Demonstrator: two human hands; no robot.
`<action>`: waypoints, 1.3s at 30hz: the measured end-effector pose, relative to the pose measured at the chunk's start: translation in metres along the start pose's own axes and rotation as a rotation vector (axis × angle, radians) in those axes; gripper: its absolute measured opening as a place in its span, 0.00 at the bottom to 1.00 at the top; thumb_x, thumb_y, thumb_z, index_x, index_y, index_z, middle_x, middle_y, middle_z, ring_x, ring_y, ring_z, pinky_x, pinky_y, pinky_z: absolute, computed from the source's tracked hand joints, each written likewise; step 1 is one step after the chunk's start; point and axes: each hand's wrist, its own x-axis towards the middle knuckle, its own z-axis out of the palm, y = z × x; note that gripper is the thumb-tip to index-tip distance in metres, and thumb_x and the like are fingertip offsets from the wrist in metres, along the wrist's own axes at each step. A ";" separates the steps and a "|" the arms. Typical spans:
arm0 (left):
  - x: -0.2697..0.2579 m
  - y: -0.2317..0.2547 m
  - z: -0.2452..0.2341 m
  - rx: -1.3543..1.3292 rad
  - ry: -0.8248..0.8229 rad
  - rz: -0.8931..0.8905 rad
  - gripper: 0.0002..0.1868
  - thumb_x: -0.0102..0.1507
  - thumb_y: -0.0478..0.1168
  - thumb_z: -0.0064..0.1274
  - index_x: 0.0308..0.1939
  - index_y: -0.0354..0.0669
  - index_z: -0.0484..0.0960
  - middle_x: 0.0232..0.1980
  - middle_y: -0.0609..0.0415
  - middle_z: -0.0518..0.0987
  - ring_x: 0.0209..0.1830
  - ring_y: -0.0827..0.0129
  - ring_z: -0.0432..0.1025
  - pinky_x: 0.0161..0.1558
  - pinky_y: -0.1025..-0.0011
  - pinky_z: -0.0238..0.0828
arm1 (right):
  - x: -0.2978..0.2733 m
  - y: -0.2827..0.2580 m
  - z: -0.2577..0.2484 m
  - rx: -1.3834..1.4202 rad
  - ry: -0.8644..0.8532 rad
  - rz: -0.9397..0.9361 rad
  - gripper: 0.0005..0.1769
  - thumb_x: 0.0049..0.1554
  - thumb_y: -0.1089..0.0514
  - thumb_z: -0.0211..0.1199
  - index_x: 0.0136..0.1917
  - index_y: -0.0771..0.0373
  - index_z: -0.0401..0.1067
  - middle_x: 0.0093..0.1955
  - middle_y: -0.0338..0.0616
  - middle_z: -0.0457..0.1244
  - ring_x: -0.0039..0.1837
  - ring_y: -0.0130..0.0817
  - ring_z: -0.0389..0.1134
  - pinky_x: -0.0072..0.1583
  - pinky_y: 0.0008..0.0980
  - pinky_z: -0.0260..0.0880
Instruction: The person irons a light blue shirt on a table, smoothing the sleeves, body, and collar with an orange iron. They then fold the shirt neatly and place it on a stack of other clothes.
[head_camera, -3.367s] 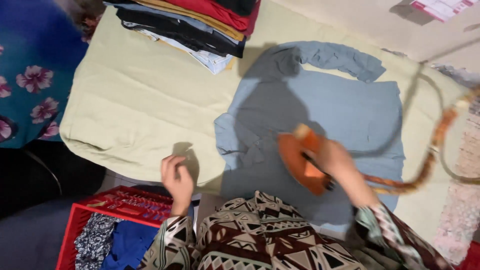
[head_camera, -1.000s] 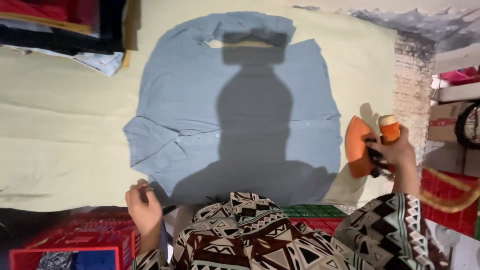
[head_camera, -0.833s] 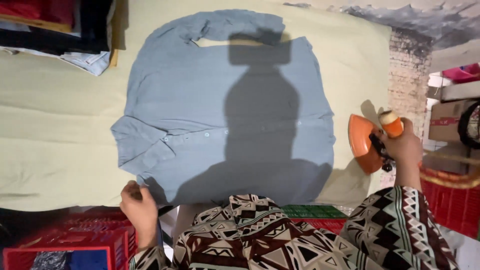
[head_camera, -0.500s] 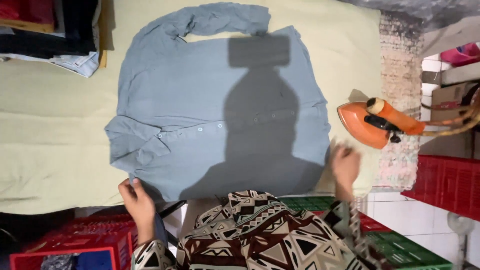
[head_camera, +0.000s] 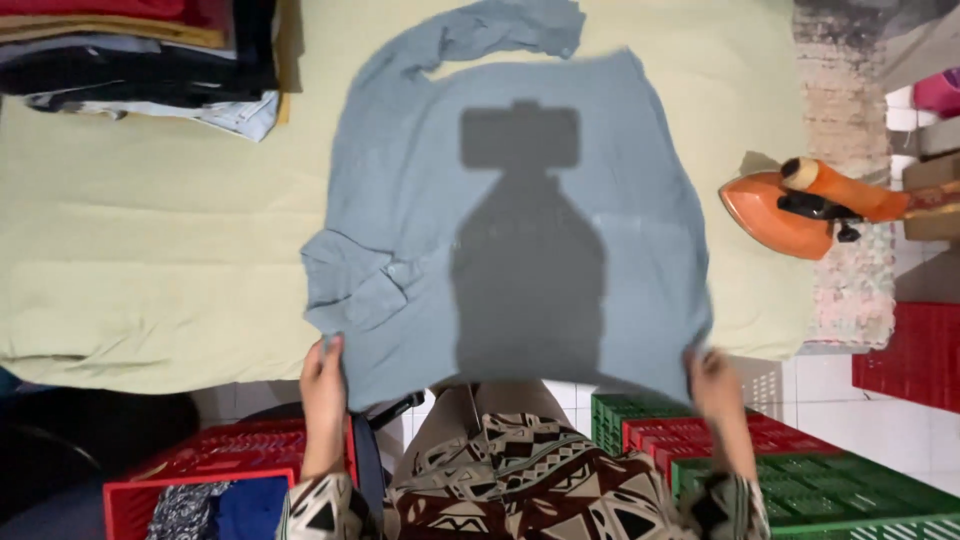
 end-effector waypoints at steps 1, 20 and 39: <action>0.009 -0.022 -0.016 -0.003 0.008 -0.003 0.24 0.68 0.52 0.56 0.65 0.48 0.79 0.68 0.32 0.71 0.72 0.38 0.63 0.67 0.39 0.59 | -0.018 0.001 0.004 -0.004 -0.005 -0.007 0.22 0.65 0.42 0.56 0.49 0.65 0.73 0.50 0.65 0.71 0.59 0.63 0.71 0.55 0.59 0.69; 0.065 -0.020 0.022 0.739 0.760 0.315 0.44 0.60 0.72 0.59 0.67 0.48 0.68 0.62 0.45 0.69 0.49 0.43 0.72 0.49 0.49 0.64 | 0.394 -0.474 0.049 0.429 -0.015 -0.699 0.25 0.68 0.40 0.57 0.64 0.63 0.69 0.61 0.62 0.64 0.66 0.60 0.64 0.65 0.56 0.63; 0.118 0.033 0.100 0.457 0.261 0.552 0.17 0.66 0.44 0.42 0.58 0.50 0.72 0.40 0.32 0.80 0.41 0.28 0.71 0.42 0.42 0.61 | 0.265 -0.337 -0.133 0.805 0.493 -0.638 0.41 0.75 0.36 0.47 0.82 0.70 0.43 0.85 0.60 0.41 0.86 0.46 0.41 0.82 0.42 0.38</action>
